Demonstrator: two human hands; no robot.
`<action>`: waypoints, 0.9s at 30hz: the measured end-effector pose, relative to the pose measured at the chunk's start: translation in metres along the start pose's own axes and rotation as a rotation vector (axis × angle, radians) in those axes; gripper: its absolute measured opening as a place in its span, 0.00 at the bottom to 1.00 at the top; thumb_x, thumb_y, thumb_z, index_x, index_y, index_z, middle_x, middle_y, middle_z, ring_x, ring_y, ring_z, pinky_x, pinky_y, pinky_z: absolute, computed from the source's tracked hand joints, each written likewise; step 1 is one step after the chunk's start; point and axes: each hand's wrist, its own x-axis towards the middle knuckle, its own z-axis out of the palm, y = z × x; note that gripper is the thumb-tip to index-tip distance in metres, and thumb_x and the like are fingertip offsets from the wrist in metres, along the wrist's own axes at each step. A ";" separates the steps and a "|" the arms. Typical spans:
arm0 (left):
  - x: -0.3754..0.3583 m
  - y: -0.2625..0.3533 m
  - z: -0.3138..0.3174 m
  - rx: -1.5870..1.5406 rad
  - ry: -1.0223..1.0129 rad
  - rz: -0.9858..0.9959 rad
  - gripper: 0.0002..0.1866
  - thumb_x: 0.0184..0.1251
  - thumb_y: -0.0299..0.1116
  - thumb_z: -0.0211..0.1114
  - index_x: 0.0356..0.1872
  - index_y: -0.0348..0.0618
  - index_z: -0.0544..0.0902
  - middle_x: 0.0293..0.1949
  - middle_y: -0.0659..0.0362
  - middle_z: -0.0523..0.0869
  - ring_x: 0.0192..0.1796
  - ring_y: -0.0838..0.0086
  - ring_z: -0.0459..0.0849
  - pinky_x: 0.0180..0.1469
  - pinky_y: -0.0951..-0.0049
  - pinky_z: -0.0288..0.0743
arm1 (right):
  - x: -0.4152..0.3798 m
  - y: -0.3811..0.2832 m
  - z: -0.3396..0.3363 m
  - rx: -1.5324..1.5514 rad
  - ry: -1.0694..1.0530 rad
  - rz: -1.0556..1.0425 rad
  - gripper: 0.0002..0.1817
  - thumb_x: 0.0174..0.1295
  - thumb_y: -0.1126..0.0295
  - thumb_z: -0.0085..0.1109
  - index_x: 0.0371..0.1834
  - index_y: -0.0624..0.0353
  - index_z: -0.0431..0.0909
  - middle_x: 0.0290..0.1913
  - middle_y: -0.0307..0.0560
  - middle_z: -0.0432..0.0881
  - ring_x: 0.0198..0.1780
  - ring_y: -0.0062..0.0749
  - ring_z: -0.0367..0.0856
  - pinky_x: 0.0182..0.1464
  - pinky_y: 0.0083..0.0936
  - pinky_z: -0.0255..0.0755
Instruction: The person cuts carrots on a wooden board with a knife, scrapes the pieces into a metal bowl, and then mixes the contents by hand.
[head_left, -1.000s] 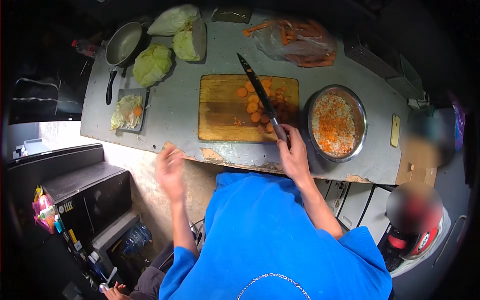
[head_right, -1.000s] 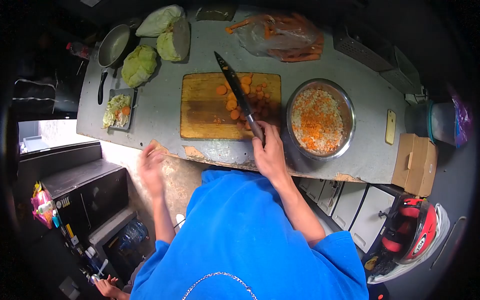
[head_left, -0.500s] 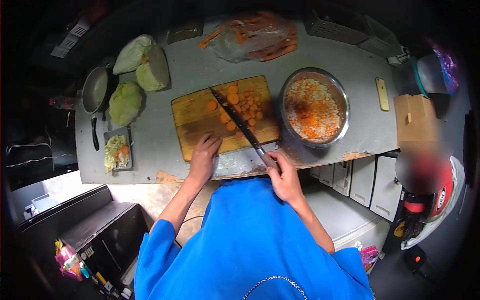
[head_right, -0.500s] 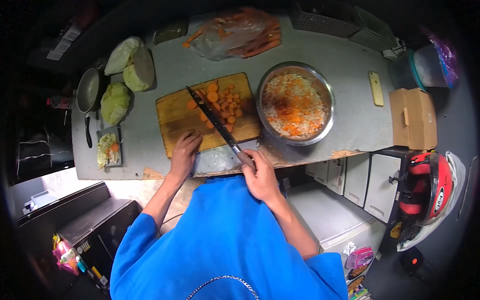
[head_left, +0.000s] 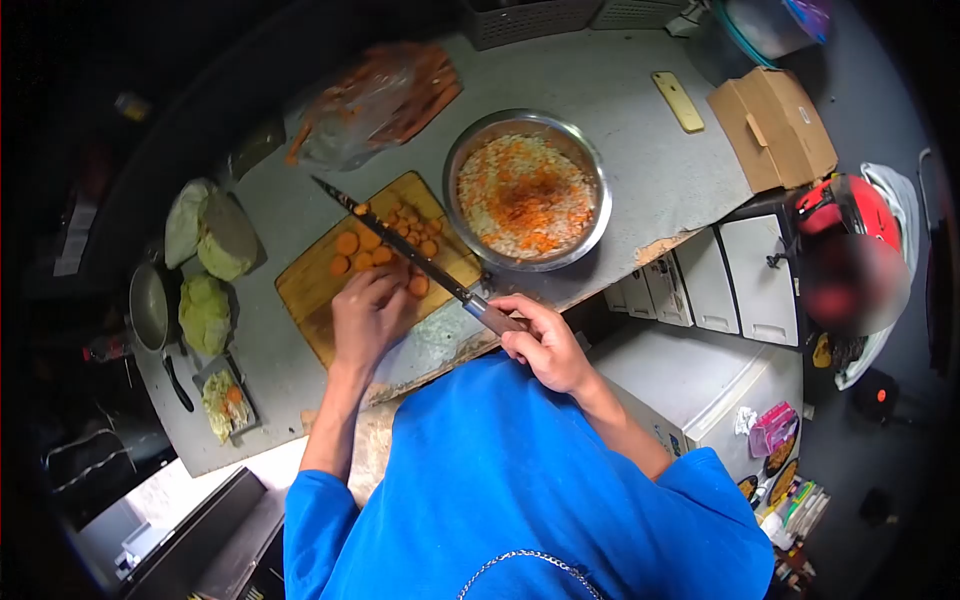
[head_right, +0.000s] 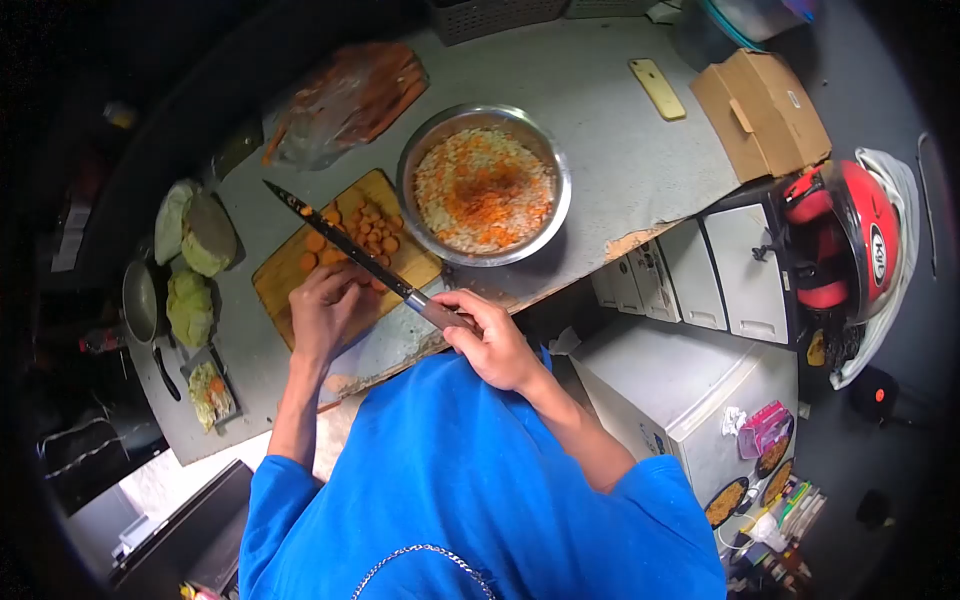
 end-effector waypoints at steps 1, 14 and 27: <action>0.015 0.021 0.007 -0.069 0.027 0.018 0.12 0.58 0.22 0.71 0.43 0.40 0.93 0.47 0.52 0.93 0.49 0.57 0.91 0.52 0.62 0.85 | -0.004 -0.005 -0.006 0.102 -0.006 0.012 0.21 0.68 0.76 0.56 0.65 0.66 0.77 0.41 0.43 0.81 0.37 0.22 0.78 0.41 0.23 0.73; 0.070 0.043 0.012 -0.304 0.109 0.022 0.09 0.71 0.24 0.71 0.48 0.33 0.91 0.43 0.49 0.93 0.42 0.66 0.92 0.46 0.70 0.84 | -0.026 -0.018 -0.064 0.273 0.353 -0.150 0.25 0.70 0.77 0.51 0.71 0.67 0.71 0.46 0.48 0.82 0.32 0.21 0.75 0.29 0.18 0.68; -0.086 -0.047 0.029 0.113 0.191 -0.221 0.14 0.65 0.26 0.72 0.51 0.35 0.90 0.51 0.50 0.90 0.53 0.53 0.87 0.55 0.57 0.82 | 0.014 -0.009 -0.008 0.166 -0.015 0.116 0.23 0.69 0.78 0.53 0.67 0.70 0.73 0.35 0.41 0.78 0.30 0.19 0.73 0.30 0.18 0.66</action>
